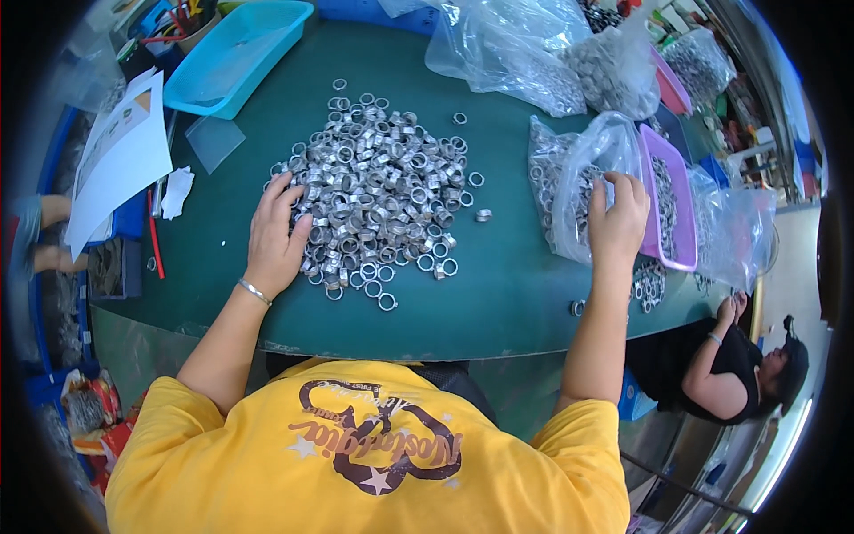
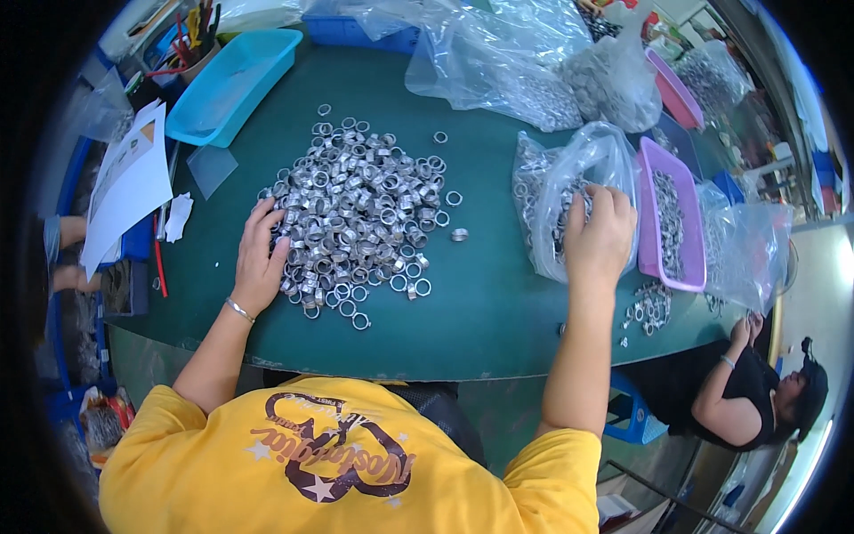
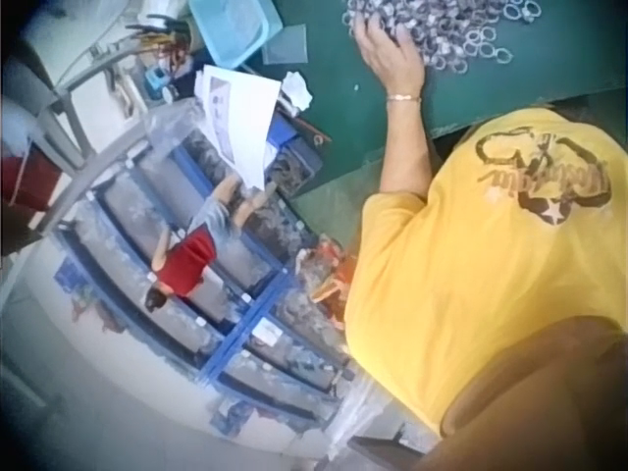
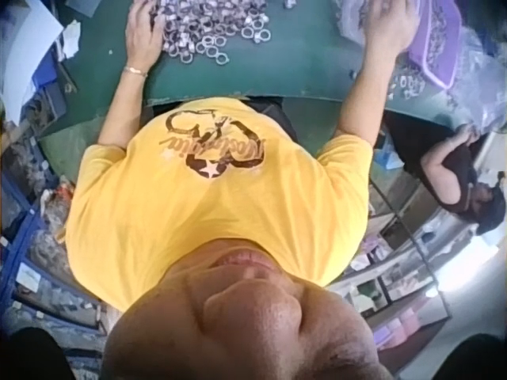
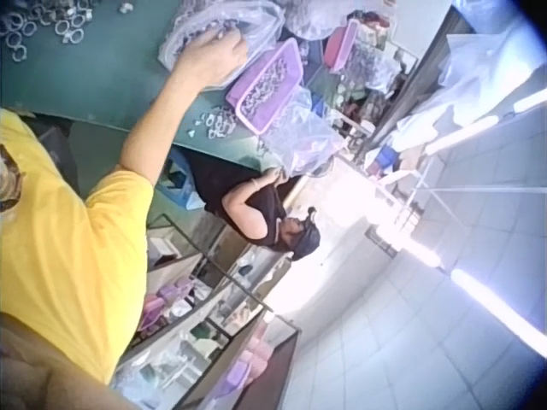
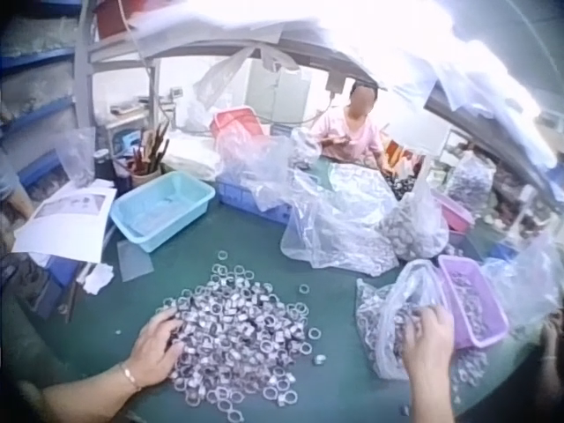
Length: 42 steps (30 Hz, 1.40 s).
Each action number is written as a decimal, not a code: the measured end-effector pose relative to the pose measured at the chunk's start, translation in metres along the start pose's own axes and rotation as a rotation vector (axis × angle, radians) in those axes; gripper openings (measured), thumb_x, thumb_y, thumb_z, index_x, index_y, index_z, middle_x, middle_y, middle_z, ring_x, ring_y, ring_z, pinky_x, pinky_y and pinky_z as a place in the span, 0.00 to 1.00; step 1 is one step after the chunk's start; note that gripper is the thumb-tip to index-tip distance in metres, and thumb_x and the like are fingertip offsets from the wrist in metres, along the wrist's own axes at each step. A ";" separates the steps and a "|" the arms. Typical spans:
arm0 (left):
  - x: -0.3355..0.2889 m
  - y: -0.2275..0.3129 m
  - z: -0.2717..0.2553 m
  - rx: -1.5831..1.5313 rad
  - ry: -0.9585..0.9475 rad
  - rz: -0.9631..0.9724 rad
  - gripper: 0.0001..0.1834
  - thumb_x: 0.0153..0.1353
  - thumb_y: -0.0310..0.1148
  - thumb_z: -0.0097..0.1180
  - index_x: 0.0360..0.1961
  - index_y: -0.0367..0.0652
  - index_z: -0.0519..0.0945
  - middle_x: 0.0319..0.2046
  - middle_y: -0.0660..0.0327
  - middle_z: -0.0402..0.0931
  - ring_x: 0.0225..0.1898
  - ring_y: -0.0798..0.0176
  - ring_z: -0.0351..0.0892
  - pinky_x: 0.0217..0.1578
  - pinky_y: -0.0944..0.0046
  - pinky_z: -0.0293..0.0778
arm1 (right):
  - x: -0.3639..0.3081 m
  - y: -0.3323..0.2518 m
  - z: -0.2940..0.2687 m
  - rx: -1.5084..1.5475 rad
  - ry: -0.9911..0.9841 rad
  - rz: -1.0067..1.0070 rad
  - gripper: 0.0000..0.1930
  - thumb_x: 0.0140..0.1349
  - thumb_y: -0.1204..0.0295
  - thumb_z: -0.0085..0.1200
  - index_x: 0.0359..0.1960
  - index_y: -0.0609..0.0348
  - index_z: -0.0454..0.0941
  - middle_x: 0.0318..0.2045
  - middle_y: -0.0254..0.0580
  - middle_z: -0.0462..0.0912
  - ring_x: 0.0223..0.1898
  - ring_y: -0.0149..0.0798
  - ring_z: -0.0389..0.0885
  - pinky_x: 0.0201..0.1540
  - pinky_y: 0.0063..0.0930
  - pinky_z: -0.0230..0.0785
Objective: The person sorts through a pile of metal rings on a table, picking them up one by one and moving them into different groups or containers.
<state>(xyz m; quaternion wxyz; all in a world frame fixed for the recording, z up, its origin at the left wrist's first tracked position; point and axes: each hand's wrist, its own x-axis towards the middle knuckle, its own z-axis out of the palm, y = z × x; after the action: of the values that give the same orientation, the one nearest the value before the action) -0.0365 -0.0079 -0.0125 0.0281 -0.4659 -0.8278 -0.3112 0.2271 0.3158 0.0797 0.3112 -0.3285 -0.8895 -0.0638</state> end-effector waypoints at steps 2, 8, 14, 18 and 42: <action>0.002 0.000 0.001 0.004 -0.023 -0.028 0.21 0.66 0.39 0.45 0.55 0.39 0.68 0.63 0.49 0.59 0.66 0.46 0.56 0.63 0.54 0.53 | -0.006 -0.032 0.008 0.269 0.029 -0.123 0.09 0.52 0.74 0.60 0.35 0.60 0.77 0.38 0.50 0.78 0.41 0.53 0.76 0.45 0.41 0.68; -0.001 -0.002 0.000 -0.021 0.006 -0.024 0.22 0.65 0.42 0.46 0.56 0.41 0.69 0.62 0.50 0.60 0.66 0.45 0.56 0.63 0.52 0.53 | -0.050 -0.083 0.076 0.478 -0.223 -0.219 0.11 0.50 0.78 0.60 0.36 0.60 0.77 0.39 0.47 0.75 0.39 0.50 0.73 0.41 0.39 0.69; -0.001 -0.003 0.001 0.002 -0.003 -0.008 0.21 0.66 0.39 0.45 0.56 0.39 0.68 0.63 0.48 0.59 0.65 0.45 0.56 0.63 0.53 0.54 | -0.036 -0.065 0.037 0.503 0.045 -0.247 0.08 0.47 0.85 0.55 0.30 0.62 0.76 0.32 0.48 0.76 0.36 0.50 0.76 0.40 0.39 0.71; -0.003 -0.002 -0.001 0.015 0.003 -0.010 0.21 0.65 0.39 0.45 0.56 0.39 0.68 0.63 0.49 0.59 0.65 0.45 0.56 0.63 0.53 0.54 | 0.007 -0.015 -0.004 0.134 0.168 -0.047 0.05 0.52 0.82 0.55 0.32 0.63 0.77 0.32 0.48 0.78 0.38 0.51 0.76 0.40 0.40 0.69; 0.000 -0.002 0.002 -0.009 0.005 0.033 0.20 0.66 0.37 0.46 0.55 0.38 0.67 0.62 0.48 0.60 0.65 0.44 0.57 0.63 0.53 0.54 | -0.115 -0.097 0.014 0.418 -0.499 -0.500 0.25 0.52 0.65 0.60 0.55 0.43 0.74 0.62 0.31 0.67 0.63 0.45 0.61 0.64 0.52 0.51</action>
<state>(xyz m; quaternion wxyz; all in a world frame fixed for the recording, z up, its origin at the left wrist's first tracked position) -0.0377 -0.0075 -0.0151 0.0333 -0.4786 -0.8186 -0.3157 0.2276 0.1819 0.0089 0.1209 -0.0370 -0.9839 0.1264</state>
